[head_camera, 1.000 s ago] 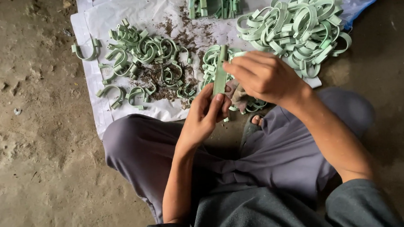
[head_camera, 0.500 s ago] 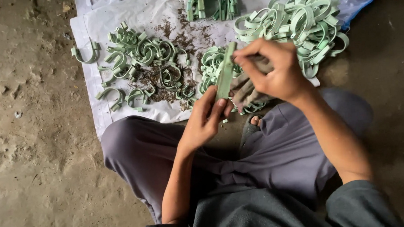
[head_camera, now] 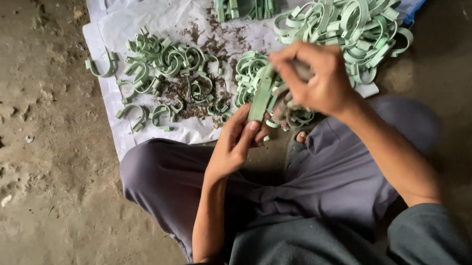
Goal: Cleaning green plastic U-shaped parts by wiping them with a cloth and organizing them into piles on a sheet.
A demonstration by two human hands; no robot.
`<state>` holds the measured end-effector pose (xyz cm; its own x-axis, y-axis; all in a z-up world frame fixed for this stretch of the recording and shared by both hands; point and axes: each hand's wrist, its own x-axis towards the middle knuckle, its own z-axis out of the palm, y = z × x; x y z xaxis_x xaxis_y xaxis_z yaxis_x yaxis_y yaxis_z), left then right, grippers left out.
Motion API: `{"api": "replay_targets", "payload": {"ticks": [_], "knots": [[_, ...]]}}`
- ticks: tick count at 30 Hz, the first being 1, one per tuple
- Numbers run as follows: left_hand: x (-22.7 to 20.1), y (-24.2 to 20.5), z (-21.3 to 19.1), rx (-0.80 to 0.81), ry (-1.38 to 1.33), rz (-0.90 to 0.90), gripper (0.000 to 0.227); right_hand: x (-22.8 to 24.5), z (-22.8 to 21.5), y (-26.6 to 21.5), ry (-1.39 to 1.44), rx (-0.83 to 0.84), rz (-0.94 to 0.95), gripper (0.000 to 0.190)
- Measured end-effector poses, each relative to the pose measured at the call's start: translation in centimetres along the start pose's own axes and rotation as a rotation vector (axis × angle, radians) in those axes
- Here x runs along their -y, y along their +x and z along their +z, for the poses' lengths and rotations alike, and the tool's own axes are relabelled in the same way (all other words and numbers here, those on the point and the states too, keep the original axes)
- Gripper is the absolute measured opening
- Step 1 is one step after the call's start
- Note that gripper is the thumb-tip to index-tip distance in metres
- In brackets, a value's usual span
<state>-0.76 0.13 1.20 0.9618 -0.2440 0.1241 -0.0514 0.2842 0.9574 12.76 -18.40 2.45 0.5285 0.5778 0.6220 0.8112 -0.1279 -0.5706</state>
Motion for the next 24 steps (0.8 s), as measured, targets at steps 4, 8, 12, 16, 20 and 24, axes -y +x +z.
{"api": "replay_targets", "payload": {"ticks": [4, 8, 12, 16, 20, 24], "knots": [[0.1, -0.1, -0.2, 0.012, -0.051, -0.009, 0.023, 0.2, -0.3, -0.2, -0.031, 0.055, -0.076, 0.014], [-0.3, 0.1, -0.3, 0.062, 0.074, 0.036, 0.025, -1.1, -2.2, 0.1, -0.112, 0.004, 0.114, 0.007], [0.0, 0.3, -0.2, 0.047, 0.035, 0.028, 0.029, 1.4, -3.3, 1.2, 0.154, -0.163, 0.337, 0.006], [0.8, 0.2, -0.1, 0.029, -0.079, 0.050, 0.030, 2.4, -3.4, 1.3, 0.277, -0.156, 0.433, 0.009], [1.0, 0.1, 0.2, -0.061, -0.026, 0.062, 0.035, 2.4, -3.2, 1.1, 0.564, -0.103, 0.489, 0.013], [2.4, -0.4, 0.0, -0.177, 0.013, 0.078, 0.036, 2.0, -3.5, 0.7, 0.509, -0.130, 0.416, 0.017]]}}
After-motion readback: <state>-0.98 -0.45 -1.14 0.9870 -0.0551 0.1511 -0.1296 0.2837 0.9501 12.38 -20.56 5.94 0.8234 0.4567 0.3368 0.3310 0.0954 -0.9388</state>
